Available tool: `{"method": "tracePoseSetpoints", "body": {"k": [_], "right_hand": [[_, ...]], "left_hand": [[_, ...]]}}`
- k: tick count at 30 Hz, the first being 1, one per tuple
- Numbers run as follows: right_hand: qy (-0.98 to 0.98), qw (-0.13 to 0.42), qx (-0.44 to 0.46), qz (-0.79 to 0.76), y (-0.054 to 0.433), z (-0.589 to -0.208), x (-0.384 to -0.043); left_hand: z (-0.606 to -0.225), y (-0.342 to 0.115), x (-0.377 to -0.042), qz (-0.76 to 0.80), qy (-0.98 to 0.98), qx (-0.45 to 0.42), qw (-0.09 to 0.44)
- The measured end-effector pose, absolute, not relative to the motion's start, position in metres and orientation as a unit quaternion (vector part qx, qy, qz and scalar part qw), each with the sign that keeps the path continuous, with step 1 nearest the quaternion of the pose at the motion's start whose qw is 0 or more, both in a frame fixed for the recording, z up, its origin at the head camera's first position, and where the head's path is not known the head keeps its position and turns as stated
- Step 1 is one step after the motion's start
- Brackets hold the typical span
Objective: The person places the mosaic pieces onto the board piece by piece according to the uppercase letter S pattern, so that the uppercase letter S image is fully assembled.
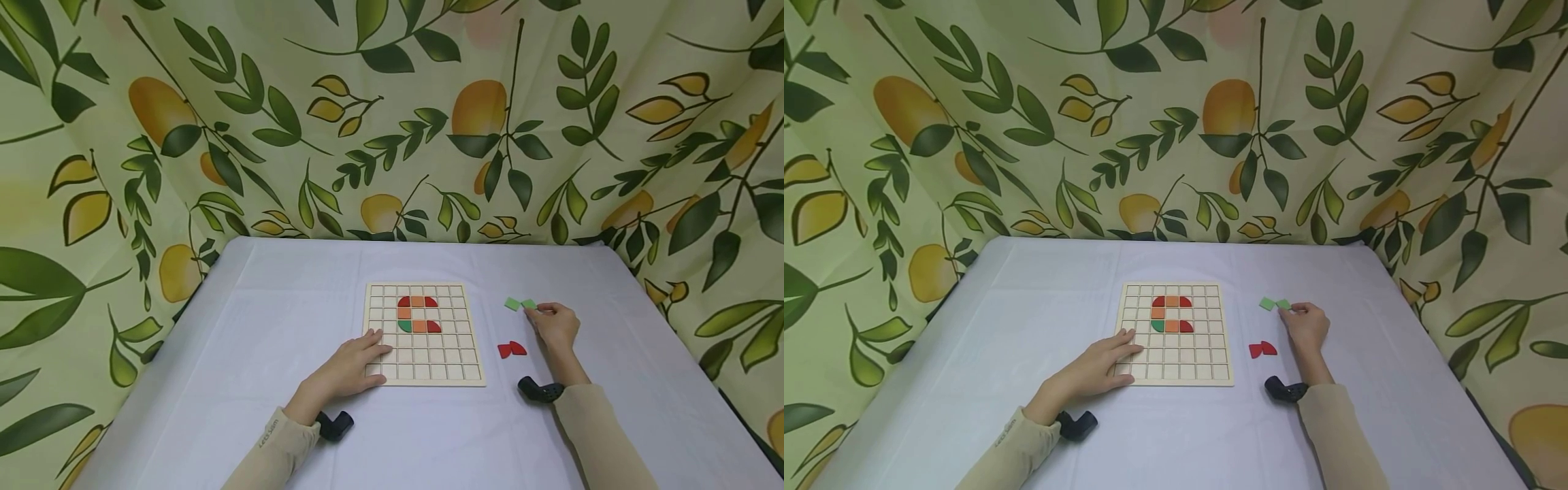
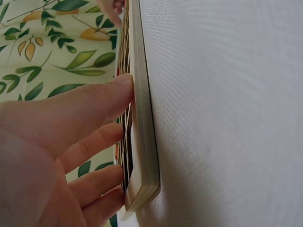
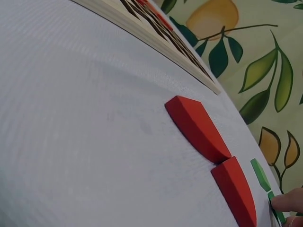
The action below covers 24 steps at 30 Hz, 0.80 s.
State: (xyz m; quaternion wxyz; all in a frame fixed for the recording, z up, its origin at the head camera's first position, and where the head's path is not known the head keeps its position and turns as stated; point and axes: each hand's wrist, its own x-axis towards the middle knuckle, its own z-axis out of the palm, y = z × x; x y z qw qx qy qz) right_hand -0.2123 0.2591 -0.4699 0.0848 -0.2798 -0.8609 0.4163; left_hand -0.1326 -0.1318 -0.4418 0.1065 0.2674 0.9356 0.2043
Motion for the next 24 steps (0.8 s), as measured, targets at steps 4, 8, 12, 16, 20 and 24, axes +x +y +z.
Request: {"method": "tracePoseSetpoints", "body": {"k": [4,8,12,16,20,24], "right_hand": [[-0.859,0.089,-0.279,0.419,0.2587,-0.4693,-0.2112],[-0.854,0.091,-0.276,0.432,0.2578,-0.4679,-0.2105],[-0.850,0.089,-0.272,0.443,0.2563,-0.4675,-0.2095],[-0.853,0.085,-0.263,0.442,0.2557,-0.4690,-0.2085],[-0.856,0.082,-0.245,0.448,0.2548,-0.4690,-0.2065],[-0.857,0.080,-0.235,0.452,0.2523,-0.4668,-0.2042]], "left_hand": [[-0.4424,-0.1319,-0.1326,0.204,0.935,0.269,0.104],[-0.4429,-0.1322,-0.1328,0.205,0.935,0.269,0.102],[-0.4434,-0.1324,-0.1330,0.207,0.935,0.268,0.104],[-0.4437,-0.1323,-0.1330,0.207,0.936,0.266,0.106],[-0.4442,-0.1322,-0.1331,0.207,0.936,0.264,0.108],[-0.4448,-0.1323,-0.1334,0.205,0.936,0.267,0.106]]}}
